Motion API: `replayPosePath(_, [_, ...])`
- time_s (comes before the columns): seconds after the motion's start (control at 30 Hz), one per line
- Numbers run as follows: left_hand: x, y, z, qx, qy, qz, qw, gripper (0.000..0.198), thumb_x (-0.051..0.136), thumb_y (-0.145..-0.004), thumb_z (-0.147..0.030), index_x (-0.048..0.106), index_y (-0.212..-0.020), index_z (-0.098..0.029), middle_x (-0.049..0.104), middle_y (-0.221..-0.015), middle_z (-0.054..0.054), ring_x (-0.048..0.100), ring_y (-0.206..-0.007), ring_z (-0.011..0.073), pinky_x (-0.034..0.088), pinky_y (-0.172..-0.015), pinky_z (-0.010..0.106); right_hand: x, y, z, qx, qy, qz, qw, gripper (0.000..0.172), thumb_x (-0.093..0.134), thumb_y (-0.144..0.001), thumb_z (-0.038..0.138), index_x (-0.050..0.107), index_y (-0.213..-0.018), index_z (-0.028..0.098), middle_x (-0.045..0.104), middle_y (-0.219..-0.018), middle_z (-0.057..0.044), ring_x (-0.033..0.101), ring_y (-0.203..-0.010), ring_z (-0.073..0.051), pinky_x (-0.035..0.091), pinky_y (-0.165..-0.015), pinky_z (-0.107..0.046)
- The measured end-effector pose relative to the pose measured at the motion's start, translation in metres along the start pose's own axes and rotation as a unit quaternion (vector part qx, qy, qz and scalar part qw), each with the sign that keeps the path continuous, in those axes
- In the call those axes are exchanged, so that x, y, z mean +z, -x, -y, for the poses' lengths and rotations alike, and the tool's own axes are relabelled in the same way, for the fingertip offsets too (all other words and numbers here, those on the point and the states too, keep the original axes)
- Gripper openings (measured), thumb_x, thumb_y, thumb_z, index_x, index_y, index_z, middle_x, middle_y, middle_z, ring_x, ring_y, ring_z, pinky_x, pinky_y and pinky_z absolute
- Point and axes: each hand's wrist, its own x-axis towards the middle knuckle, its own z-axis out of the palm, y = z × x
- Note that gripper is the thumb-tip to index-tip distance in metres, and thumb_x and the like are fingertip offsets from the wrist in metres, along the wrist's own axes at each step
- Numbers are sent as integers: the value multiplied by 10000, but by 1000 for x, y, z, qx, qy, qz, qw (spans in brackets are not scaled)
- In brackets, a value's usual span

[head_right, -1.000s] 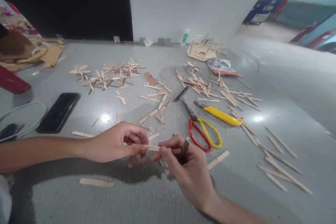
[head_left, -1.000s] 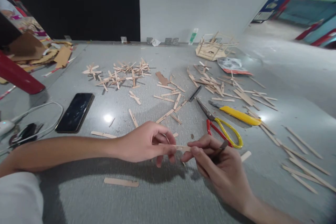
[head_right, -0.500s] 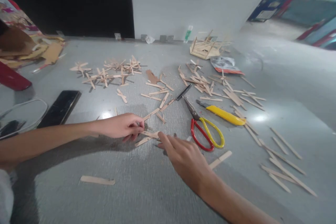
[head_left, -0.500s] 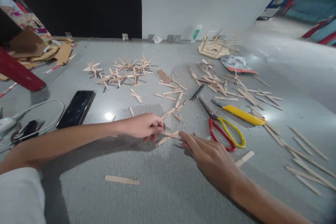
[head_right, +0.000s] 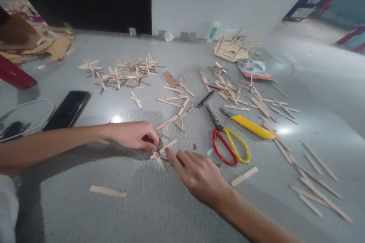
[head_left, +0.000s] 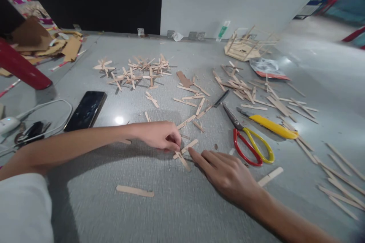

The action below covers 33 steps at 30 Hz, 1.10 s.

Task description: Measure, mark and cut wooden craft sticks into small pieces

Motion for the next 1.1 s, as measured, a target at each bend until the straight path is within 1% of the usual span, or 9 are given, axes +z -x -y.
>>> replayPosePath(0.17, [-1, -1, 2, 2, -13, 11, 1000, 314, 584, -994, -282, 615, -696, -185, 586, -607, -13, 509, -498, 106, 382, -518, 237, -1, -2, 1, -9, 3, -5, 1000, 379, 355, -1050, 41, 632, -1301, 99, 639, -694, -13, 584, -531, -179, 441, -486, -326])
replayPosePath(0.27, [0, -2, 4, 5, -11, 9, 1000, 328, 582, -991, -270, 598, -674, -186, 575, -589, -15, 502, -488, 101, 374, -518, 236, -1, -3, 1, -10, 15, 1, 1000, 386, 307, -1068, 49, 644, -1257, 69, 631, -703, -18, 593, -539, -172, 450, -502, -328])
replayPosePath(0.4, [0, -3, 5, 10, -13, 7, 1000, 321, 592, -994, -286, 609, -691, -182, 592, -595, -13, 503, -484, 98, 368, -514, 233, -2, -4, 2, -18, 24, 8, 1000, 382, 302, -1074, 45, 655, -1220, 45, 618, -700, -18, 593, -546, -168, 436, -511, -334])
replayPosePath(0.6, [-2, -3, 2, 16, -61, 9, 998, 333, 594, -1010, -267, 597, -694, -163, 606, -603, -14, 505, -500, 95, 385, -549, 232, -9, -9, 6, -44, 73, 7, 996, 352, 333, -1058, 19, 672, -1150, 29, 624, -699, -19, 597, -585, -174, 450, -581, -346])
replayPosePath(0.7, [-1, -3, 2, 16, -75, 9, 997, 334, 596, -1011, -264, 596, -692, -164, 617, -608, -9, 526, -521, 104, 390, -566, 235, -11, -9, 6, -51, 80, 13, 995, 349, 347, -1040, 7, 682, -1132, 33, 629, -700, -22, 588, -597, -175, 452, -596, -346])
replayPosePath(0.87, [0, -4, 2, 12, -75, 4, 997, 320, 611, -994, -245, 600, -684, -166, 631, -615, -6, 528, -526, 107, 389, -578, 239, -11, -8, 1, -66, 66, 35, 995, 313, 414, -996, 8, 699, -1107, 73, 650, -717, -25, 569, -603, -168, 440, -580, -332])
replayPosePath(1.0, [1, -4, 2, 2, -64, 7, 998, 311, 619, -995, -241, 604, -695, -162, 627, -613, -10, 532, -517, 102, 394, -572, 234, -13, -8, 0, -72, 65, 35, 995, 338, 372, -1018, 9, 693, -1098, 79, 652, -714, -19, 577, -598, -169, 441, -572, -336])
replayPosePath(1.1, [1, -4, 2, -4, -54, 3, 999, 310, 626, -997, -244, 604, -699, -160, 617, -602, -18, 525, -502, 92, 397, -574, 229, -12, -8, 4, -55, 71, 26, 996, 349, 344, -1038, 13, 679, -1115, 71, 641, -703, -14, 593, -582, -164, 448, -563, -331])
